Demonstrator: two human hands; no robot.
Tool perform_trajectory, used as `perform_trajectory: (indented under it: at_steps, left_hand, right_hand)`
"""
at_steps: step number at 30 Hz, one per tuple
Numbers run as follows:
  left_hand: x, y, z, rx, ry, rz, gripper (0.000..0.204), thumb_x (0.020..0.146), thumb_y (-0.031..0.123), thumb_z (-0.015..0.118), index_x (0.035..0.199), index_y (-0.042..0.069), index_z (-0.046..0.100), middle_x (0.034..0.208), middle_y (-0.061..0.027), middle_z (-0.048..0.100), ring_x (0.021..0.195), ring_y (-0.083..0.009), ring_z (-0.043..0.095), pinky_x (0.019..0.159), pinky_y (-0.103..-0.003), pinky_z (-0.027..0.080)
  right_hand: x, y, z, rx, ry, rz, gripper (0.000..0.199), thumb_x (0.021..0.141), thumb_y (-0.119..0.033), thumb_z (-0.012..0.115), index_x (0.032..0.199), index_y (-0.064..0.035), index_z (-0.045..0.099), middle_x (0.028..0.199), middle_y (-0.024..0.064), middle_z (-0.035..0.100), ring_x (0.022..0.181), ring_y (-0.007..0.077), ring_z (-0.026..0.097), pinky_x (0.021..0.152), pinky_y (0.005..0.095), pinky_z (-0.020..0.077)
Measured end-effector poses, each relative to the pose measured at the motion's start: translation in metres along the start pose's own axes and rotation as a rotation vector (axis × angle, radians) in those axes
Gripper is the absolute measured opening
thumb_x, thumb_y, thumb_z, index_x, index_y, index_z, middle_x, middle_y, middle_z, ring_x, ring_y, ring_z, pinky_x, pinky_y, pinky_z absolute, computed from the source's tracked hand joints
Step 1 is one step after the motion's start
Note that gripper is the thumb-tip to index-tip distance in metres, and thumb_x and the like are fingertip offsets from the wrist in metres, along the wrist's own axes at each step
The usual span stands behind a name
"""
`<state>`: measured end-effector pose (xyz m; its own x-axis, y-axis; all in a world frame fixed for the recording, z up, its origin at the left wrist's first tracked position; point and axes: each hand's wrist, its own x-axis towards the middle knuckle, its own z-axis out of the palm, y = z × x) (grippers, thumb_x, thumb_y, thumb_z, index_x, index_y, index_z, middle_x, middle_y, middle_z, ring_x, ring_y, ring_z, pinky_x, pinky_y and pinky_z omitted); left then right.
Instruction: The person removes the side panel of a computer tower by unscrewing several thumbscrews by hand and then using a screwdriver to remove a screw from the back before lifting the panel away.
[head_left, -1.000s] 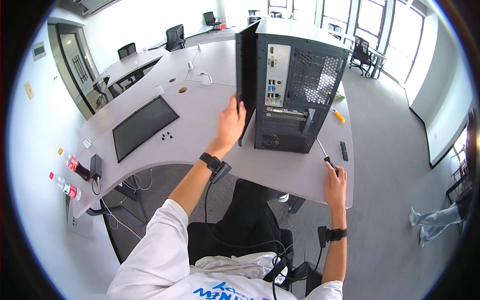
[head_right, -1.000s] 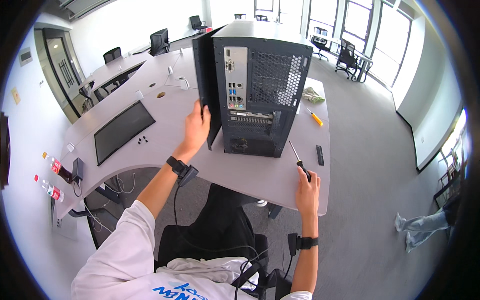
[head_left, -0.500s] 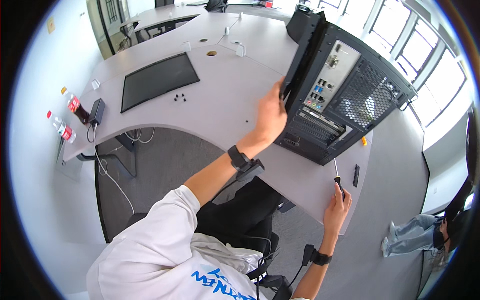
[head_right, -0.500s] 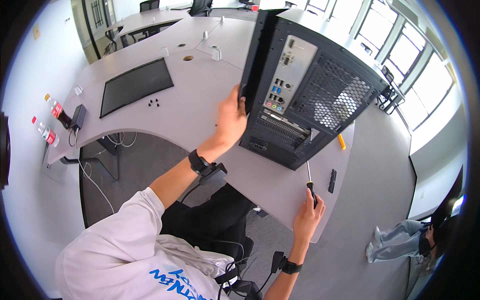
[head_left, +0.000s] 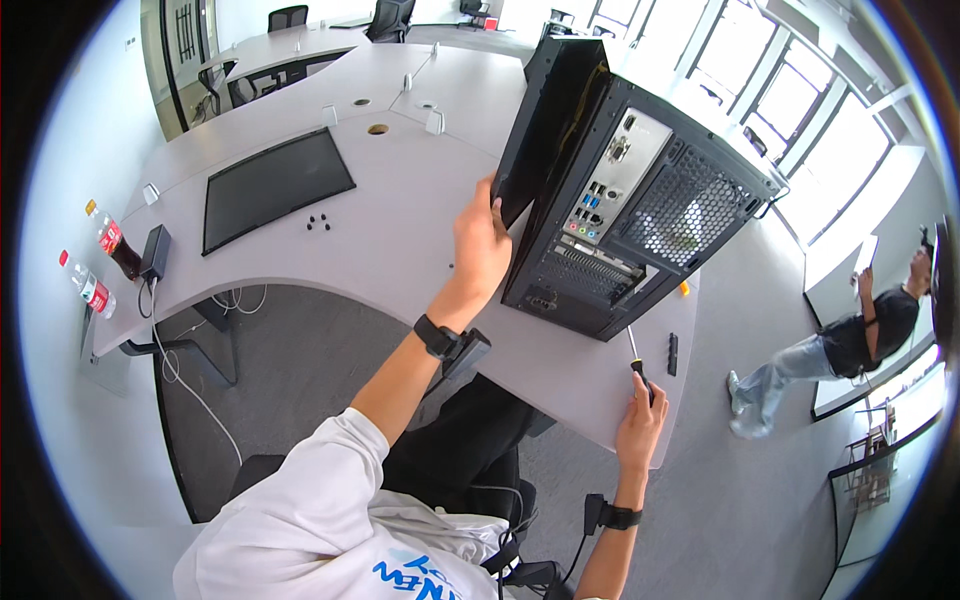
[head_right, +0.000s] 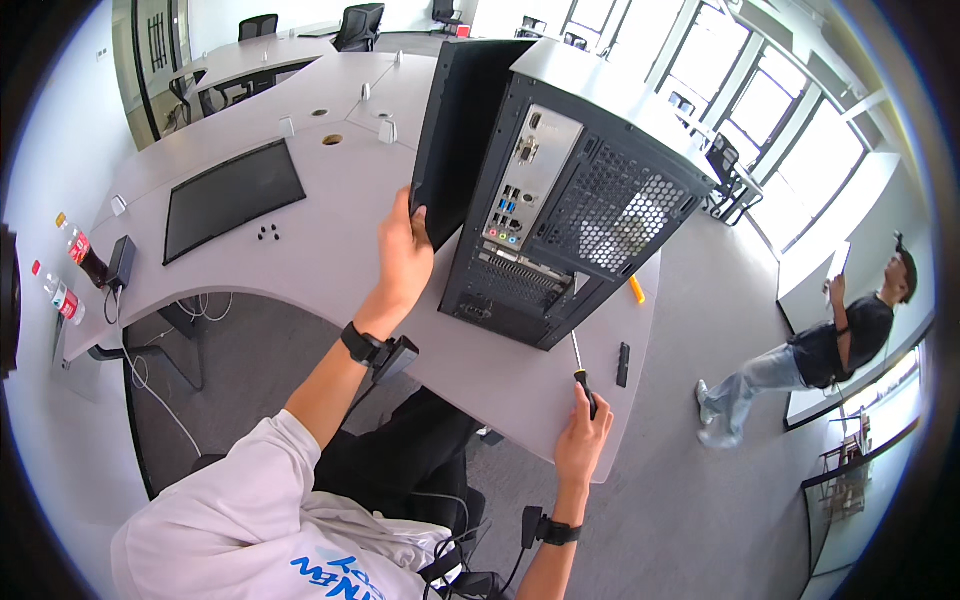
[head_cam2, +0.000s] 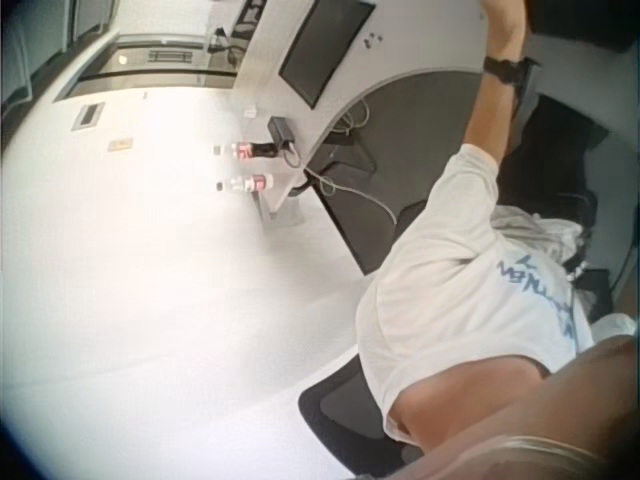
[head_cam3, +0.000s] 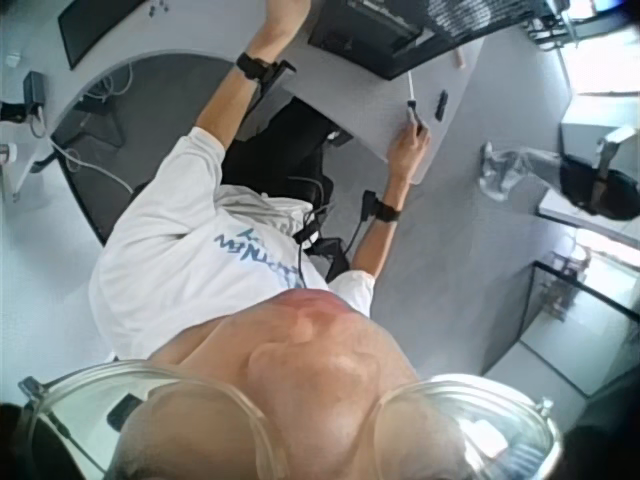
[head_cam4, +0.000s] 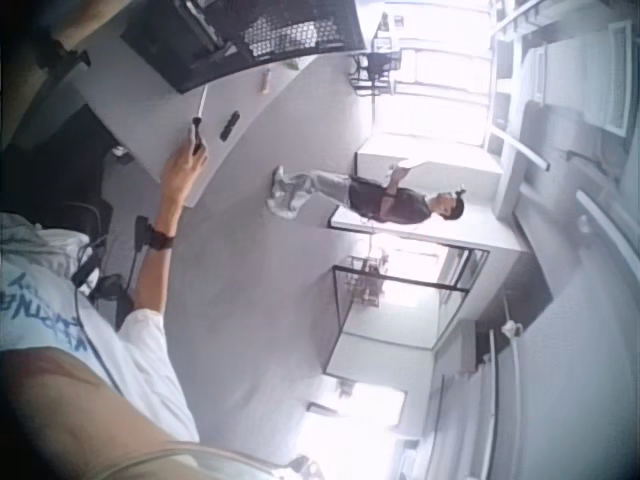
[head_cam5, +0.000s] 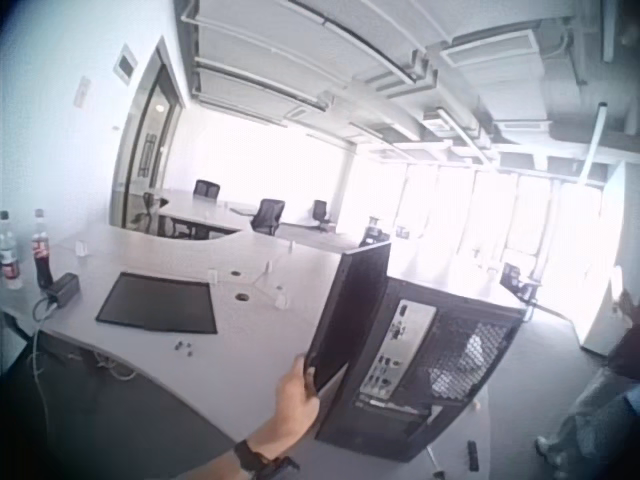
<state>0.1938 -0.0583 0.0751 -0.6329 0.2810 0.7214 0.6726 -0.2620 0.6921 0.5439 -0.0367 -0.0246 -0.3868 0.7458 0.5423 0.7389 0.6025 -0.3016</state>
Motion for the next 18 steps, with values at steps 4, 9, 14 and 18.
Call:
perform_trajectory:
  at_steps: [4,9,14,18]
  left_hand:
    - [-0.007,0.007,0.000,-0.017,-0.011,0.015,0.043,0.088,-0.016,0.045,0.128,-0.001,0.051,0.102,-0.0292,0.064,0.099,-0.0467,0.062,0.079,-0.044,0.052]
    - [-0.018,0.020,0.012,-0.054,0.078,0.077,0.039,0.091,-0.013,0.048,0.128,-0.001,0.052,0.100,-0.0302,0.064,0.095,-0.0491,0.062,0.077,-0.043,0.052]
    - [-0.039,-0.005,0.002,-0.017,0.043,-0.053,0.042,0.093,-0.007,0.050,0.133,0.001,0.052,0.106,-0.0275,0.066,0.093,-0.0433,0.067,0.076,-0.044,0.055]
    - [-0.031,-0.005,-0.009,0.055,0.198,0.001,0.027,0.099,0.001,0.051,0.125,-0.003,0.054,0.084,-0.0295,0.063,0.073,-0.0438,0.066,0.062,-0.044,0.051]
  right_hand:
    - [-0.002,-0.005,-0.002,0.028,-0.030,0.043,0.047,0.088,0.009,0.053,0.129,-0.0125,0.062,0.118,0.0153,0.054,0.108,0.0334,0.053,0.093,0.0436,0.0462]
    - [-0.002,-0.007,-0.002,0.029,-0.033,0.045,0.049,0.086,0.009,0.054,0.129,-0.0131,0.062,0.120,0.0156,0.053,0.110,0.0353,0.052,0.094,0.0456,0.0460]
    - [0.003,-0.001,0.000,0.026,-0.033,0.039,0.051,0.086,0.010,0.054,0.131,-0.0134,0.060,0.121,0.0158,0.052,0.109,0.0362,0.052,0.094,0.0459,0.0453]
    - [0.000,0.002,-0.007,-0.036,-0.029,0.011,0.053,0.084,0.010,0.055,0.131,-0.0135,0.060,0.121,0.0170,0.052,0.107,0.0374,0.052,0.094,0.0463,0.0446]
